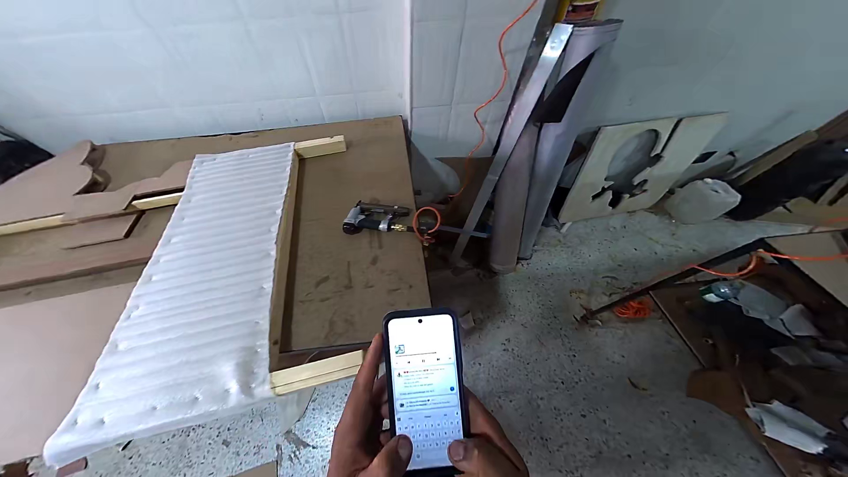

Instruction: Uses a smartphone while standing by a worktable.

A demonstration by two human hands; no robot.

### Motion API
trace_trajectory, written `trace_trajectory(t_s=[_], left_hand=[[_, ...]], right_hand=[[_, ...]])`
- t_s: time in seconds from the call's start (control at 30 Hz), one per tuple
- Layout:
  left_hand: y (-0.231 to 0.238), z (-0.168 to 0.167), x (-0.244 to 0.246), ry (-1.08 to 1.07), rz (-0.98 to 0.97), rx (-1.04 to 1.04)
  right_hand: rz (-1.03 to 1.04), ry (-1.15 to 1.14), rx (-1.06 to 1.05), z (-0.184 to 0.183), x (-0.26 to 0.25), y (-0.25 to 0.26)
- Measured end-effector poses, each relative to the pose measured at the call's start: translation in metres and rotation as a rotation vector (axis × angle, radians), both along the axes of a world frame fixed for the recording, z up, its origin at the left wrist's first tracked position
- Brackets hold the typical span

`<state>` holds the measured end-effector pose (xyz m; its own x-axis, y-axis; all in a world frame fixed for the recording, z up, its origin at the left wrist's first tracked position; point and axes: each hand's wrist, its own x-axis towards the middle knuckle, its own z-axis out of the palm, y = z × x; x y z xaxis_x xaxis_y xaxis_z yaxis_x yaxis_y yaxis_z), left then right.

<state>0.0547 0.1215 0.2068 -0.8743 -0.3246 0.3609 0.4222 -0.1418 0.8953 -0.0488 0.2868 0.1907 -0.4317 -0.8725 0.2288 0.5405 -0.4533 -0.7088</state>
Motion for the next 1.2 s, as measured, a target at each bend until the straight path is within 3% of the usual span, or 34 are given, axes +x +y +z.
trace_trajectory(t_s=[0.23,0.47,1.0,1.2], left_hand=[[0.056,0.003,-0.095,-0.022,-0.024,-0.011],[0.073,0.003,-0.141,-0.036,0.016,-0.024],[0.009,-0.005,-0.190,0.028,0.079,-0.015],[-0.010,-0.004,-0.200,0.025,0.121,-0.061]], right_hand=[[-0.017,-0.036,-0.025,-0.006,-0.091,0.057],[0.042,-0.077,-0.024,-0.006,-0.144,0.071],[0.121,-0.046,-0.065,-0.002,-0.201,0.000],[0.024,0.018,0.052,-0.003,-0.216,-0.027]])
